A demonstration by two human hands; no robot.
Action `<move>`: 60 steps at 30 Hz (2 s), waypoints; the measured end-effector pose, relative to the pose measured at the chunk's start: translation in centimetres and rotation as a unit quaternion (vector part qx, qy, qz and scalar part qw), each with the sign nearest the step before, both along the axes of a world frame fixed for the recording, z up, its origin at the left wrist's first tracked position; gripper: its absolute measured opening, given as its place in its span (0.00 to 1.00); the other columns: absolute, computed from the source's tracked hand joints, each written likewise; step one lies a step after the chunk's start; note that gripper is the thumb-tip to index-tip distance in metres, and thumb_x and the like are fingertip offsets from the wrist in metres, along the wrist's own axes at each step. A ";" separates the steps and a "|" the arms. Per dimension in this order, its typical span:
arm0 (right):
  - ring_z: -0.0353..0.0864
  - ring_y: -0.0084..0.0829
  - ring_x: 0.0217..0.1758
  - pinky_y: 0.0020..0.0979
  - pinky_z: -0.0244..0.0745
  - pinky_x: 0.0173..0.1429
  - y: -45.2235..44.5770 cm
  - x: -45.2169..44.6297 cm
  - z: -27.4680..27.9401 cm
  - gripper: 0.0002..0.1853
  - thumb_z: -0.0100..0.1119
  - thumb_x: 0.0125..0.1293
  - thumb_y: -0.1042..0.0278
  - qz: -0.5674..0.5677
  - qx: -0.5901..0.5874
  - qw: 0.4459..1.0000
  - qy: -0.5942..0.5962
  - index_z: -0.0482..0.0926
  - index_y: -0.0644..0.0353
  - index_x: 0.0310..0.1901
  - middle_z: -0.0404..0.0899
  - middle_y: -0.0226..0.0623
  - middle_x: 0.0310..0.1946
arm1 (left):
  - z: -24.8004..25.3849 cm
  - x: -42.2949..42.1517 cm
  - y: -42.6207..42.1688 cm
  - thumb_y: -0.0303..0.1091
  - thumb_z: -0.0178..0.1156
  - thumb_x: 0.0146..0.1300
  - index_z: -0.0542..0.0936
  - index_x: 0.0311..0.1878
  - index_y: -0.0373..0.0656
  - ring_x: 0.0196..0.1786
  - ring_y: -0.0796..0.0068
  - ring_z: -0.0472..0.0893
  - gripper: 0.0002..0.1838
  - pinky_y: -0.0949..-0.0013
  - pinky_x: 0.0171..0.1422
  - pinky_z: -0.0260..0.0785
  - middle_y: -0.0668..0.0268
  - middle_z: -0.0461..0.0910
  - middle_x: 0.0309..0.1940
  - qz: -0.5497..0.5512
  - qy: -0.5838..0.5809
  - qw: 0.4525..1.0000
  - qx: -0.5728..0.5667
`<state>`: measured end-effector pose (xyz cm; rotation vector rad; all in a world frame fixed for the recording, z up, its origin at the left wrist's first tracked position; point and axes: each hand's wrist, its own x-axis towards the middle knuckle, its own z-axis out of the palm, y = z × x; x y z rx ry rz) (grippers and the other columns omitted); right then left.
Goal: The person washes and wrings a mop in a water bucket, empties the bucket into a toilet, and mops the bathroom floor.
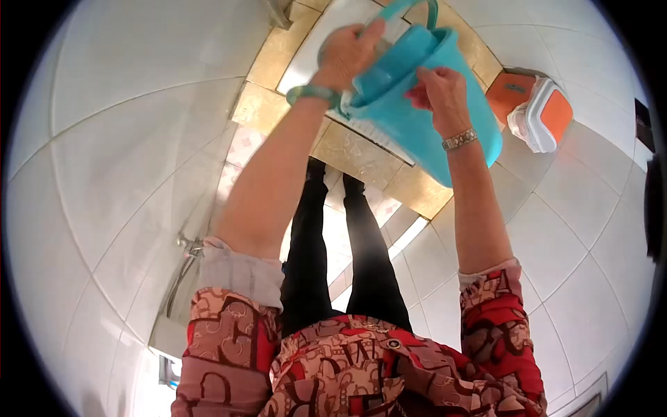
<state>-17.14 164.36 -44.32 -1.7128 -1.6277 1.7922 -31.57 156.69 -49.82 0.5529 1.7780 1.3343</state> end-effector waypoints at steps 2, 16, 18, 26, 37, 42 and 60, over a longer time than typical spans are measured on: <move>0.76 0.32 0.18 0.27 0.71 0.20 0.2 -2.2 -0.9 0.12 0.54 0.52 0.68 0.033 0.008 0.998 -0.043 0.70 0.71 0.24 0.73 0.41 0.17 | -2.1 -2.5 0.2 0.57 0.49 0.57 0.73 0.25 0.35 0.22 0.59 0.72 0.28 0.61 0.30 0.62 0.54 0.71 0.16 -0.004 0.019 1.000 -0.005; 0.76 0.34 0.19 0.32 0.75 0.23 -2.8 -16.4 -7.8 0.14 0.54 0.58 0.60 0.137 -0.193 0.970 0.062 0.74 0.65 0.31 0.76 0.40 0.24 | -10.0 -9.3 -5.1 0.49 0.43 0.63 0.74 0.34 0.36 0.35 0.44 0.74 0.23 0.56 0.40 0.67 0.44 0.75 0.27 0.149 0.290 0.945 -0.033; 0.79 0.38 0.24 0.33 0.77 0.26 -2.6 -16.5 -8.3 0.14 0.55 0.57 0.58 0.176 -0.236 0.953 0.073 0.74 0.63 0.34 0.76 0.42 0.27 | -9.0 -8.9 -5.4 0.54 0.45 0.61 0.73 0.32 0.37 0.25 0.59 0.72 0.25 0.64 0.30 0.65 0.54 0.72 0.20 0.139 0.197 0.968 -0.073; 0.77 0.29 0.32 0.29 0.75 0.35 -6.5 -9.8 -4.3 0.18 0.56 0.56 0.57 0.174 -0.091 0.980 -0.018 0.73 0.67 0.35 0.75 0.37 0.28 | -6.7 -2.0 -9.7 0.55 0.42 0.63 0.69 0.33 0.36 0.24 0.45 0.68 0.25 0.60 0.29 0.65 0.51 0.72 0.20 0.158 0.145 0.976 -0.044; 0.75 0.22 0.25 0.21 0.71 0.29 -2.5 9.7 8.3 0.14 0.52 0.60 0.58 0.153 0.035 0.984 -0.083 0.74 0.62 0.34 0.75 0.33 0.24 | 6.7 14.8 -10.3 0.44 0.55 0.59 0.70 0.34 0.35 0.23 0.72 0.68 0.18 0.71 0.27 0.62 0.61 0.71 0.19 0.193 -0.111 0.972 0.072; 0.76 0.23 0.25 0.21 0.71 0.28 -1.9 15.9 16.8 0.14 0.53 0.59 0.57 0.215 -0.017 0.975 -0.047 0.74 0.63 0.35 0.75 0.32 0.24 | 19.5 21.3 -15.0 0.37 0.55 0.60 0.70 0.39 0.36 0.27 0.84 0.66 0.13 0.76 0.29 0.61 0.69 0.70 0.23 0.210 -0.154 0.957 0.123; 0.76 0.26 0.35 0.26 0.74 0.33 -12.4 16.1 10.6 0.22 0.51 0.59 0.53 0.504 -0.216 0.832 -0.090 0.70 0.63 0.46 0.75 0.35 0.34 | 29.0 35.5 -27.6 0.34 0.59 0.57 0.72 0.33 0.40 0.28 0.86 0.63 0.08 0.79 0.32 0.59 0.75 0.66 0.22 0.520 -0.017 0.854 -0.006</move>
